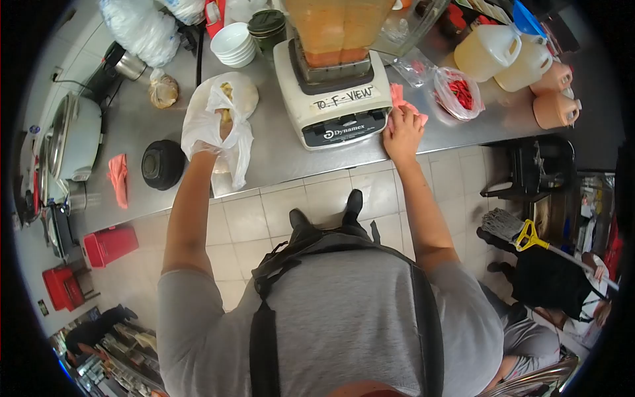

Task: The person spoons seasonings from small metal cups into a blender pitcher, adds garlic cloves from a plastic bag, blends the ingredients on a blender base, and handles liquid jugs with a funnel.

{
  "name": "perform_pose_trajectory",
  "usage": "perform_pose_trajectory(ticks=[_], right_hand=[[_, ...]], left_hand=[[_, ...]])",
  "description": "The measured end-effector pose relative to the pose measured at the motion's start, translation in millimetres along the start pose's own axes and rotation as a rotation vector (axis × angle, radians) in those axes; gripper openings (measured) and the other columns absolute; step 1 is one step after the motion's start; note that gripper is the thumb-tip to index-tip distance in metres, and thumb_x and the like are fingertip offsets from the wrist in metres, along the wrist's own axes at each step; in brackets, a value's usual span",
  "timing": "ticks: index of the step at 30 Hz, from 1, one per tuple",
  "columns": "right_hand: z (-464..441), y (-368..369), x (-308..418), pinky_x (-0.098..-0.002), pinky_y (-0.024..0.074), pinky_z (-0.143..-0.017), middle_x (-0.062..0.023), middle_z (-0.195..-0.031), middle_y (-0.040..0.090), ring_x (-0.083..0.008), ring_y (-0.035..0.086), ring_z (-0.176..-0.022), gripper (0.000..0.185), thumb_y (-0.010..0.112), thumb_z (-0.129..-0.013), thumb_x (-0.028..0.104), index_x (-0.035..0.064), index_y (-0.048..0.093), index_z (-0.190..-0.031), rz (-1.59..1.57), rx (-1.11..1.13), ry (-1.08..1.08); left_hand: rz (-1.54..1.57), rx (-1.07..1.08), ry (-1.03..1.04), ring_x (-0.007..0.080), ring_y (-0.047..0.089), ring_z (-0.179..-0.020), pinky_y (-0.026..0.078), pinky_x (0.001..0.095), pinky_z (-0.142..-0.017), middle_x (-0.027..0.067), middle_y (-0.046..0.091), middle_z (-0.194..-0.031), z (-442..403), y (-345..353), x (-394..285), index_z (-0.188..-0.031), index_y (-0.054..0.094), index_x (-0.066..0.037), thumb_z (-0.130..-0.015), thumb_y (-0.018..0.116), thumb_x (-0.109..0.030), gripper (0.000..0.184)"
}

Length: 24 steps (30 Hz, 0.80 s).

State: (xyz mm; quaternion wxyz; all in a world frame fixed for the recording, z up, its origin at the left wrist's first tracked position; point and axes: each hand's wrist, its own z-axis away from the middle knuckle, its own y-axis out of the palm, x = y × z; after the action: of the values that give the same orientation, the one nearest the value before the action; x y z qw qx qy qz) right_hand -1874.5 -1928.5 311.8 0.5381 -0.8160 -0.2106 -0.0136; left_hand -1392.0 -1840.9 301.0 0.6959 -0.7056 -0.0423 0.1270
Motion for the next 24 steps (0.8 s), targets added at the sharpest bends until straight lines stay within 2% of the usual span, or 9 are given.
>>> perform_pose_trajectory(ticks=[6, 14, 21, 23, 24], right_hand=[[-1, -5, 1, -0.0462, 0.0329, -0.091, -0.0081, -0.122, 0.050, -0.0316, 0.043, -0.112, 0.047, 0.065, -0.074, 0.024, 0.0207, 0.055, -0.120, 0.002, 0.008, 0.013], [-1, -5, 3, -0.0457, 0.0335, -0.090, -0.0071, -0.120, 0.051, -0.0308, 0.042, -0.113, 0.043, 0.064, -0.076, 0.026, 0.0201, 0.057, -0.118, -0.013, -0.019, 0.022], [-1, 1, -2, -0.0439, 0.0339, -0.091, -0.0073, -0.119, 0.052, -0.0308, 0.044, -0.110, 0.041, 0.063, -0.077, 0.029, 0.0192, 0.058, -0.117, -0.046, -0.077, -0.014], [0, -1, 2, -0.0446, 0.0335, -0.092, -0.0073, -0.118, 0.053, -0.0309, 0.045, -0.110, 0.040, 0.063, -0.077, 0.029, 0.0194, 0.059, -0.116, -0.076, -0.068, -0.012], [0, -2, 3, -0.0448, 0.0334, -0.092, -0.0072, -0.118, 0.053, -0.0308, 0.045, -0.109, 0.040, 0.063, -0.077, 0.028, 0.0197, 0.059, -0.116, -0.075, -0.082, -0.010]], left_hand=[[-0.038, -0.061, -0.023, 0.0296, 0.061, -0.081, 0.047, 0.0371, -0.075, 0.0130, 0.065, -0.082, 7, -7, 3, -0.086, 0.067, -0.010, -0.075, 0.063, -0.045, 0.037], [-0.121, -0.126, 0.025, 0.0286, 0.061, -0.080, 0.047, 0.0366, -0.074, 0.0122, 0.065, -0.080, -30, -41, 5, -0.086, 0.067, -0.009, -0.074, 0.063, -0.049, 0.042], [-0.363, -0.326, 0.187, 0.0276, 0.061, -0.080, 0.047, 0.0362, -0.074, 0.0115, 0.065, -0.078, -37, -102, 10, -0.086, 0.067, -0.009, -0.073, 0.064, -0.053, 0.046], [-0.403, -0.339, 0.162, 0.0273, 0.061, -0.080, 0.047, 0.0360, -0.074, 0.0113, 0.065, -0.078, -39, -119, 14, -0.087, 0.067, -0.009, -0.073, 0.064, -0.054, 0.047], [-0.262, -0.182, -0.083, 0.0191, 0.060, -0.081, 0.047, 0.0357, -0.074, 0.0053, 0.065, -0.079, -54, -123, 22, -0.086, 0.067, -0.008, -0.074, 0.064, -0.057, 0.051]])
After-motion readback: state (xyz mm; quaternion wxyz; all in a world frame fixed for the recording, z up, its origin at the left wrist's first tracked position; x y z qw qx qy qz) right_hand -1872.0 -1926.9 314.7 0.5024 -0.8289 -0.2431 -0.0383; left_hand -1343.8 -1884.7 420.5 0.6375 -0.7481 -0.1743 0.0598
